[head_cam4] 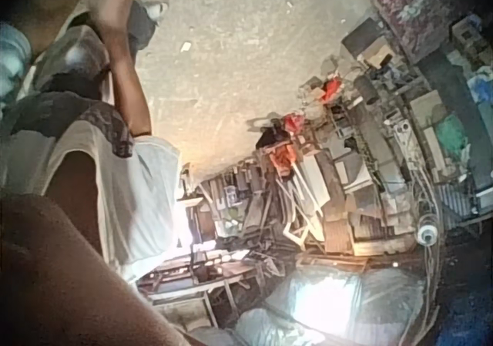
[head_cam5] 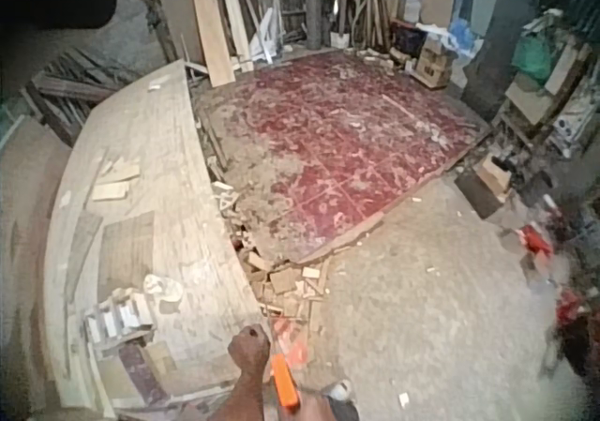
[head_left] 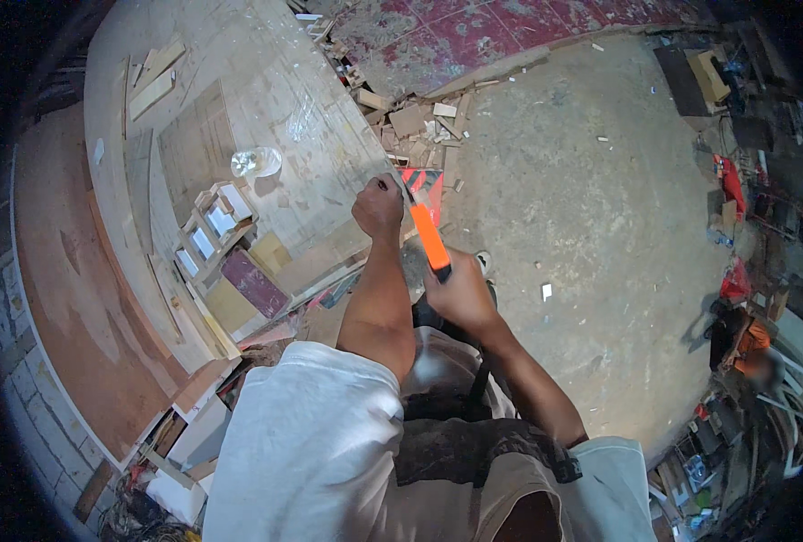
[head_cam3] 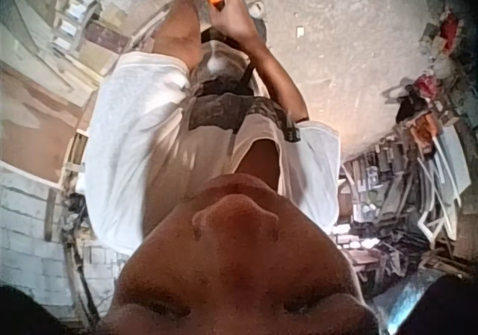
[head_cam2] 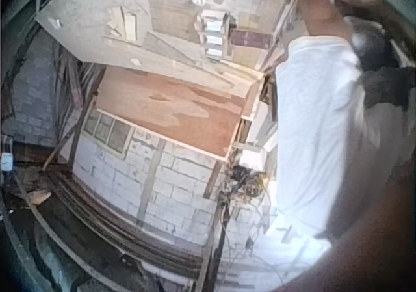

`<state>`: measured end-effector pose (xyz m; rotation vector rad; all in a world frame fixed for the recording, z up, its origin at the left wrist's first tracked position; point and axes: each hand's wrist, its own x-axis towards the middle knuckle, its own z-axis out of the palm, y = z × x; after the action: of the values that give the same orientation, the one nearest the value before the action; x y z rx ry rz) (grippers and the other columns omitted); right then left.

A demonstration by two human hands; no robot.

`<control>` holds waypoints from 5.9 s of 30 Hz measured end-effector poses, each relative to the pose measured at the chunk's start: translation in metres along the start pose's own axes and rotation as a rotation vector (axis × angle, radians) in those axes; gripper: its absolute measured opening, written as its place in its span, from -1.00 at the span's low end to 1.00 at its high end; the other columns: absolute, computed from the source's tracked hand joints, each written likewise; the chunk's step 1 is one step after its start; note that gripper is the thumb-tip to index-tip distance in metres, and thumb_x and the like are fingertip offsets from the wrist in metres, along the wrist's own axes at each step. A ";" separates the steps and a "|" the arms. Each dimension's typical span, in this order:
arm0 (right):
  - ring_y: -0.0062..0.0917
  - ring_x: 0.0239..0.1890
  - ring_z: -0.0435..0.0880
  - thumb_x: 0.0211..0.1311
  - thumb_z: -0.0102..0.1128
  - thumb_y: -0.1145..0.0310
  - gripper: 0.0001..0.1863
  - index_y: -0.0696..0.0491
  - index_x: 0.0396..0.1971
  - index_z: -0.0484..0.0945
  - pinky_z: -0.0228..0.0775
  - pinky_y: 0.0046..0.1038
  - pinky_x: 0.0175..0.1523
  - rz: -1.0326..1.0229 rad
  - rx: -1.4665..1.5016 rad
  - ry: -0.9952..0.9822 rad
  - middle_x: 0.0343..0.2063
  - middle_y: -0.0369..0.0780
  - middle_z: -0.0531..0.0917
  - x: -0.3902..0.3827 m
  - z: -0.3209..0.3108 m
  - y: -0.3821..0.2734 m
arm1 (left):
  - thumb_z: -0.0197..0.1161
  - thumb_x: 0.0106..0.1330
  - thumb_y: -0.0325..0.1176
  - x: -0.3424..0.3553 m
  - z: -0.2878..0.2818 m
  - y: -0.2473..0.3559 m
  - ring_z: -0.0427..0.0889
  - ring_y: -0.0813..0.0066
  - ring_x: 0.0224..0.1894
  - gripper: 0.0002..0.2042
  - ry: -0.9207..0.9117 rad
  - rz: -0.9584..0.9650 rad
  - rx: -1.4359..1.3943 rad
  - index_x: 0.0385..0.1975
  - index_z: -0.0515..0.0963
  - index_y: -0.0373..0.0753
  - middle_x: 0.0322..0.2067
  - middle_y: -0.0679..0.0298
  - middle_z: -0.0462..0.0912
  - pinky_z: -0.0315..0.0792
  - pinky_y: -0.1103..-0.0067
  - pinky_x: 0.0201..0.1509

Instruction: The recorder uses a hand saw to cut through a small piece of wood held in their left hand.

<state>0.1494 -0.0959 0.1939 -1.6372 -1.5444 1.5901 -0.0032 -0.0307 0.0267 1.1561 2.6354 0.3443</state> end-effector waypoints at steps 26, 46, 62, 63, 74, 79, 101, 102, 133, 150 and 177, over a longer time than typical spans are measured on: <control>-0.11 -0.54 0.54 -0.03 0.15 0.51 -0.87 0.25 -0.48 0.43 0.37 -0.31 -0.38 -0.016 0.032 0.017 -0.60 0.06 0.51 -0.014 0.005 0.009 | 0.02 0.22 -0.15 0.000 -0.001 0.000 0.64 -0.01 -0.51 -0.63 0.077 0.022 -0.008 -0.63 0.65 -0.25 -0.60 -0.07 0.61 0.50 0.25 -0.33; -0.17 -0.59 0.48 -0.04 0.13 0.54 -0.88 0.23 -0.56 0.38 0.35 -0.30 -0.40 -0.029 0.027 0.101 -0.64 0.04 0.47 0.011 0.020 0.012 | -0.01 0.24 -0.14 -0.001 0.002 0.004 0.64 -0.01 -0.51 -0.61 0.005 0.009 -0.006 -0.63 0.64 -0.25 -0.59 -0.06 0.62 0.49 0.24 -0.33; -0.09 -0.54 0.52 -0.03 0.11 0.56 -0.91 0.23 -0.51 0.41 0.37 -0.31 -0.37 -0.065 0.051 0.047 -0.61 0.03 0.50 -0.022 0.007 -0.001 | -0.01 0.23 -0.16 0.000 -0.005 -0.004 0.64 -0.01 -0.51 -0.63 0.071 0.008 -0.023 -0.62 0.64 -0.24 -0.59 -0.05 0.61 0.49 0.24 -0.34; -0.08 -0.53 0.52 -0.04 0.11 0.56 -0.91 0.23 -0.50 0.41 0.37 -0.31 -0.37 -0.052 0.067 0.018 -0.61 0.03 0.50 -0.027 0.004 -0.006 | 0.00 0.23 -0.16 0.001 -0.005 -0.006 0.63 -0.01 -0.52 -0.63 0.078 0.011 -0.003 -0.63 0.64 -0.24 -0.60 -0.05 0.61 0.49 0.24 -0.35; 0.01 -0.41 0.56 -0.02 0.08 0.57 -0.88 0.26 -0.42 0.43 0.38 -0.29 -0.31 -0.046 0.051 0.036 -0.52 0.08 0.54 0.002 0.014 -0.009 | 0.00 0.23 -0.15 0.003 0.002 -0.004 0.63 -0.03 -0.53 -0.63 0.056 -0.005 -0.024 -0.61 0.65 -0.24 -0.61 -0.06 0.60 0.49 0.23 -0.36; 0.03 -0.33 0.58 0.00 0.04 0.56 -0.85 0.25 -0.37 0.46 0.40 -0.25 -0.25 -0.039 0.042 0.047 -0.50 0.10 0.55 0.017 0.017 -0.002 | 0.01 0.23 -0.14 0.002 0.001 -0.009 0.62 -0.04 -0.53 -0.63 0.074 -0.013 -0.012 -0.63 0.64 -0.23 -0.61 -0.06 0.61 0.49 0.24 -0.37; -0.02 -0.43 0.58 0.01 0.04 0.52 -0.81 0.27 -0.34 0.45 0.37 -0.23 -0.32 -0.013 0.031 0.024 -0.52 0.10 0.55 0.031 0.019 -0.011 | 0.00 0.22 -0.15 0.003 0.012 -0.016 0.63 -0.02 -0.54 -0.62 0.035 0.003 -0.060 -0.61 0.66 -0.25 -0.62 -0.07 0.60 0.50 0.24 -0.37; -0.01 -0.43 0.58 0.01 0.05 0.52 -0.80 0.28 -0.33 0.45 0.37 -0.23 -0.33 -0.007 0.032 0.006 -0.52 0.11 0.55 0.023 0.012 -0.016 | 0.00 0.22 -0.15 0.002 0.009 -0.013 0.63 -0.02 -0.54 -0.62 0.049 -0.021 -0.019 -0.61 0.66 -0.25 -0.62 -0.07 0.60 0.50 0.24 -0.37; 0.11 -0.25 0.51 -0.03 0.15 0.60 -0.85 0.21 -0.39 0.43 0.42 -0.18 -0.30 0.016 0.060 -0.021 -0.48 0.14 0.54 -0.061 -0.015 -0.018 | 0.00 0.23 -0.16 -0.003 -0.003 0.001 0.63 -0.04 -0.53 -0.63 0.069 0.027 -0.006 -0.62 0.64 -0.26 -0.59 -0.07 0.61 0.50 0.23 -0.36; -0.39 -0.60 0.37 -0.01 0.17 0.62 -0.85 0.18 -0.55 0.35 0.29 -0.45 -0.44 -0.082 0.169 0.076 -0.66 -0.16 0.43 -0.074 -0.013 -0.019 | 0.00 0.23 -0.14 -0.001 -0.005 0.001 0.64 -0.03 -0.47 -0.63 0.024 -0.006 -0.048 -0.56 0.67 -0.23 -0.56 -0.06 0.63 0.50 0.23 -0.29; -0.45 -0.52 0.61 -0.06 0.46 0.27 -0.67 0.13 -0.32 0.62 0.45 -0.37 -0.32 0.164 0.081 0.186 -0.57 -0.16 0.65 0.131 0.058 0.159 | 0.02 0.22 -0.16 0.001 -0.002 0.000 0.65 -0.03 -0.46 -0.64 0.060 0.061 0.022 -0.59 0.67 -0.27 -0.57 -0.09 0.62 0.50 0.23 -0.27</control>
<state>0.1337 -0.0582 -0.0160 -1.8480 -1.2652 1.5097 -0.0042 -0.0300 0.0284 1.2536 2.6664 0.3680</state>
